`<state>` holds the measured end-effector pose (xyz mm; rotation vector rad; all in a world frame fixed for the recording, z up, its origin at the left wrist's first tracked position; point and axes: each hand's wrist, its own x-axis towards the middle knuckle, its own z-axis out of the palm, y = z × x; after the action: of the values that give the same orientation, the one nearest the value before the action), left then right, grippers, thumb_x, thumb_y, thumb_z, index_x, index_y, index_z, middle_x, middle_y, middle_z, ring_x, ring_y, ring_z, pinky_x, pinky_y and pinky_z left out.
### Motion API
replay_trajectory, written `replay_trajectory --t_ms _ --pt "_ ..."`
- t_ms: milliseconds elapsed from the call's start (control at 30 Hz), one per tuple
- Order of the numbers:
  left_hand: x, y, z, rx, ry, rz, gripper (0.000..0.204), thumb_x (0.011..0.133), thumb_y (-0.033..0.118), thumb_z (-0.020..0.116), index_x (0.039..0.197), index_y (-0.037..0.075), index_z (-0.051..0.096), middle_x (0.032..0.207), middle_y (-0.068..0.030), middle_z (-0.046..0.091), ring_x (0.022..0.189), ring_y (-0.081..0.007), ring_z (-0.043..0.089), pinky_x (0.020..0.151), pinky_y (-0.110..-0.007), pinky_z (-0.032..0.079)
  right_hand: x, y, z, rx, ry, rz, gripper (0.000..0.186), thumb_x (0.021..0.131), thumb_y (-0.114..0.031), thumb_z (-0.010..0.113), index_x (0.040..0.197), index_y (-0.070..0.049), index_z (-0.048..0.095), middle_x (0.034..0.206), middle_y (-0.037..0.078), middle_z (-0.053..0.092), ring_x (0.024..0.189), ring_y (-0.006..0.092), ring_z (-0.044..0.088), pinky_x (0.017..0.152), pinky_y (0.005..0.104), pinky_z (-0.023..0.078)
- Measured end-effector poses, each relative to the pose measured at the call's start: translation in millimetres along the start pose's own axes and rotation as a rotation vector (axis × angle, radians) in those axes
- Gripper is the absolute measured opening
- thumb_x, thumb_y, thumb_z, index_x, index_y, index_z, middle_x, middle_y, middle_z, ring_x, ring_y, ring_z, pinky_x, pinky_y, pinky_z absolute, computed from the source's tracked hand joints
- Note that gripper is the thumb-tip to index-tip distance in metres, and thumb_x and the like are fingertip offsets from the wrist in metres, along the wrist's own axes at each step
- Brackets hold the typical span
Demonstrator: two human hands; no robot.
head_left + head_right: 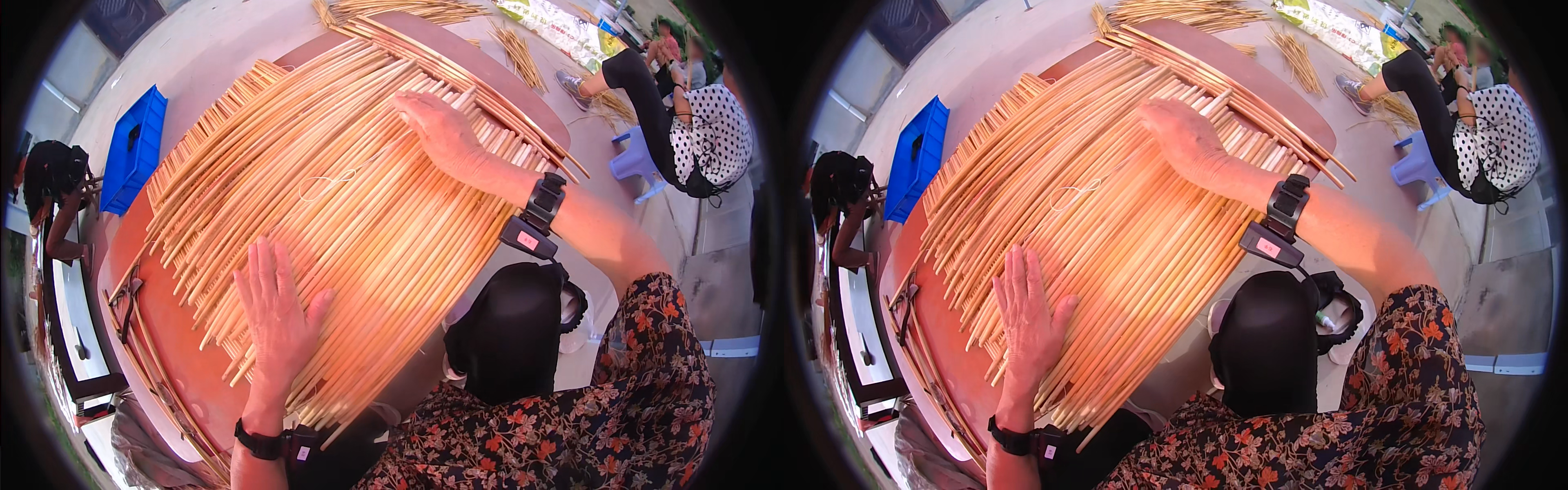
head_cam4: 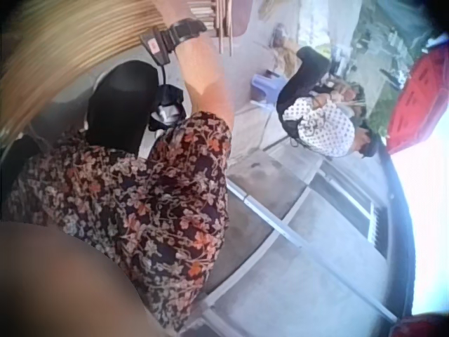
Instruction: The person weaves a mat by hand, passing a white string over and under a row of long bamboo sticks laid across a table and securing it with knots.
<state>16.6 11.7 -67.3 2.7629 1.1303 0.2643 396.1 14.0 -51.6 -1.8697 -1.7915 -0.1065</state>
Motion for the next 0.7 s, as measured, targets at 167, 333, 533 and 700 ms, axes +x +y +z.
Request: replay_trajectory --t_ms 167,333,533,700 --pt "6.5 -2.8 0.9 0.021 -0.029 0.002 0.095 0.108 0.061 0.057 0.172 -0.001 0.025 0.177 -0.0315 0.023 0.165 -0.0487 0.021 0.131 -0.07 0.013 -4.2 47.0 34.7 -0.152 -0.049 0.102 0.037 0.115 -0.018 0.047 0.141 0.003 0.062 0.158 0.023 0.057 0.152 0.0391 0.049 0.131 0.0488 0.036" --pt "9.6 -7.8 -3.4 0.019 -0.039 0.016 0.095 0.108 0.063 0.056 0.172 -0.002 0.028 0.179 -0.0284 0.022 0.167 -0.0459 0.018 0.133 -0.067 0.01 -7.4 45.7 35.3 -0.207 -0.088 0.131 0.044 0.117 -0.02 0.041 0.151 0.004 0.057 0.166 0.022 0.05 0.16 0.0355 0.04 0.136 0.0475 0.027" --pt "8.5 -9.5 3.7 0.004 0.008 0.014 0.098 0.104 0.061 0.063 0.171 -0.002 0.028 0.179 -0.0268 0.024 0.167 -0.0452 0.02 0.133 -0.066 0.012 -7.2 52.9 36.2 -0.174 -0.017 0.05 0.041 0.115 -0.017 0.048 0.149 0.003 0.059 0.164 0.023 0.052 0.157 0.0365 0.045 0.134 0.0487 0.03" --pt "8.2 -10.9 8.2 0.002 0.075 0.014 0.099 0.101 0.06 0.068 0.169 -0.003 0.032 0.177 -0.027 0.029 0.165 -0.0454 0.025 0.133 -0.066 0.015 -5.8 13.1 -3.8 0.119 -0.039 0.128 0.038 0.115 -0.016 0.052 0.145 0.004 0.063 0.153 0.023 0.062 0.141 0.037 0.061 0.12 0.0455 0.048"
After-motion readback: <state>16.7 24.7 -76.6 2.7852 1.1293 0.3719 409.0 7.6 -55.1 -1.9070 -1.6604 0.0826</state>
